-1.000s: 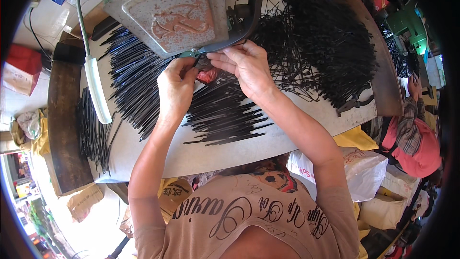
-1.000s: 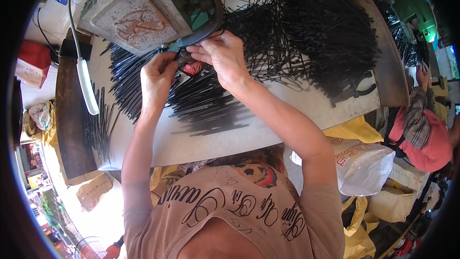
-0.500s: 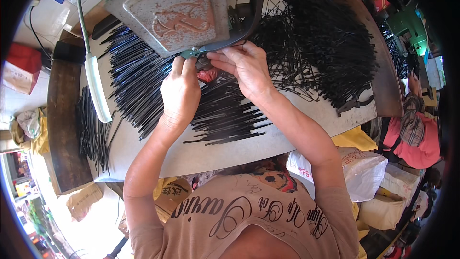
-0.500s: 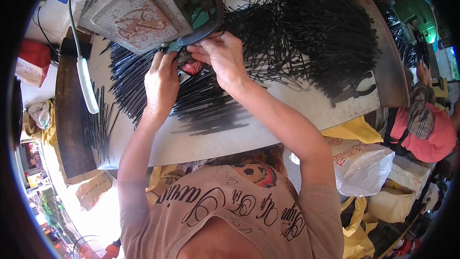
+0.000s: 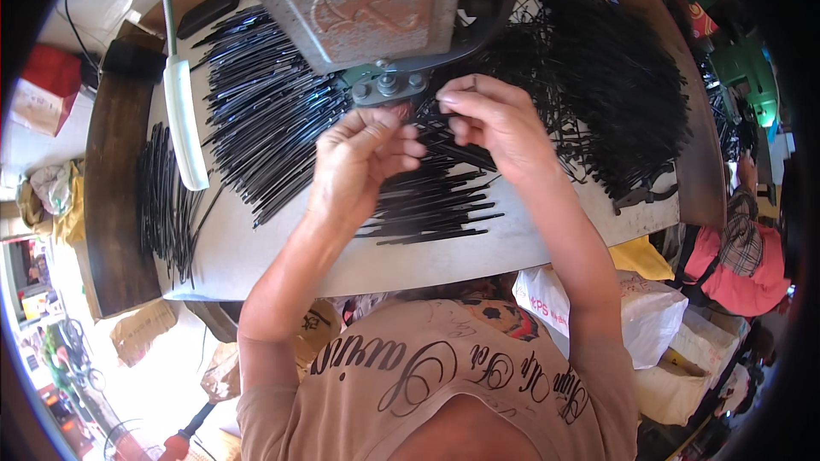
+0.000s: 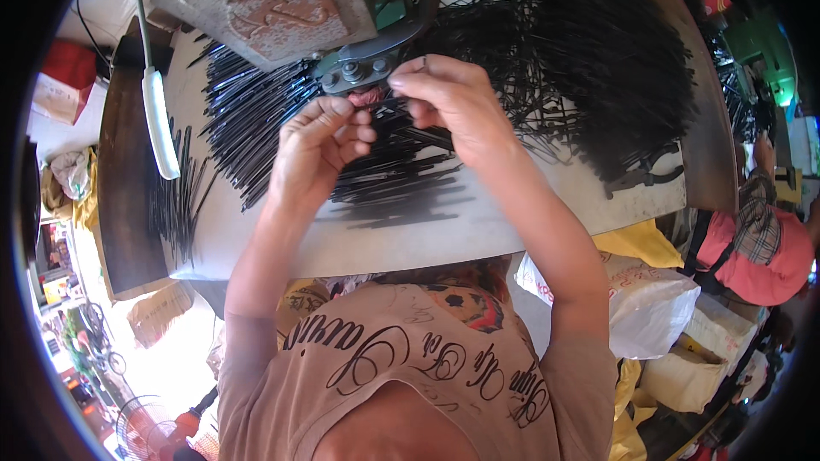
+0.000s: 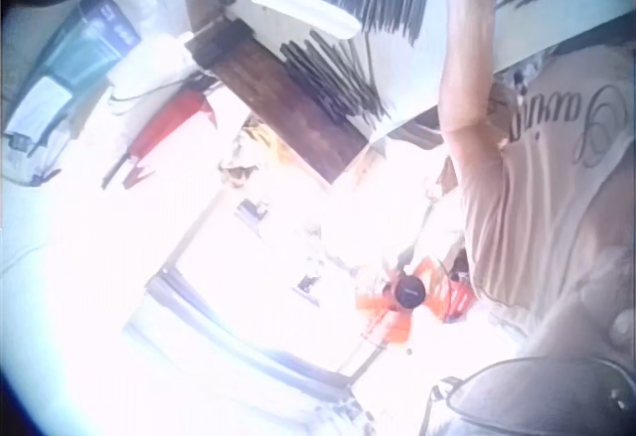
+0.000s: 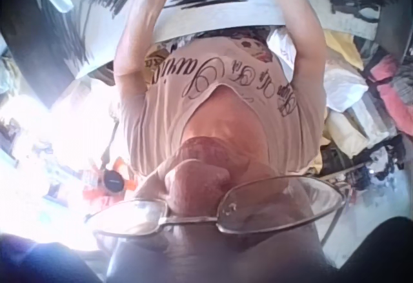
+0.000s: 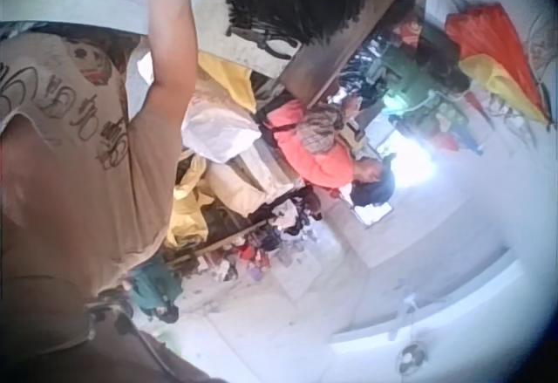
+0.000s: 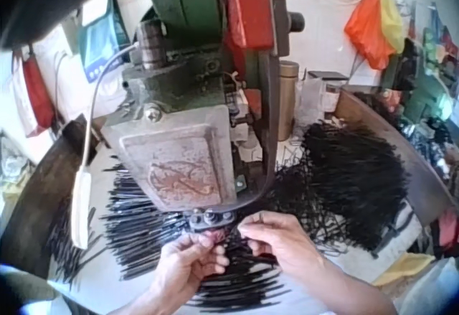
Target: Processing black rods by inserting them into a press machine and organizing them into bundles.
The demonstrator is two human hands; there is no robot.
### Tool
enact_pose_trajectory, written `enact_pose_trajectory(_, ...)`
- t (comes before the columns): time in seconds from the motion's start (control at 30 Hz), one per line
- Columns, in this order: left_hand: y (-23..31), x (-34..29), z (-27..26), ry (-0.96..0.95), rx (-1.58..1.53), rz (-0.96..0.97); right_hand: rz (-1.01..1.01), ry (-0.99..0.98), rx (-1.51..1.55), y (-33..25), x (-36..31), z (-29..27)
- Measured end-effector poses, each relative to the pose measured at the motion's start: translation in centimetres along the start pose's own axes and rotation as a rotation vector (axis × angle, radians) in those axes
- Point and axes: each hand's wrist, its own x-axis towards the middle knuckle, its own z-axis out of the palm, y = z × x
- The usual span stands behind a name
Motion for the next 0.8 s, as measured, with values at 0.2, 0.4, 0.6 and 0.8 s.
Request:
enact_pose_trajectory(0.2, -2.6, -2.6, 1.3, -0.073, -0.03, -0.067, 0.01, 0.024, 0.136, 1.2, -1.9, 0.6)
enact_pose_trajectory(0.4, -0.7, -2.1, -2.8, 0.002, 1.397, 0.714, -0.026, -0.045, -0.055, 2.0, -2.3, 0.7)
enact_pose_trajectory(0.6, 1.0, -0.4, -6.9, 0.129, 1.794, 0.846, 0.024, -0.078, -0.038, 1.7, -0.7, 0.9)
enact_pose_trajectory(0.8, 2.1, 0.5, -4.2, 0.175, 1.531, 0.874, 0.072, -0.109, -0.05, 1.2, 0.4, 1.8)
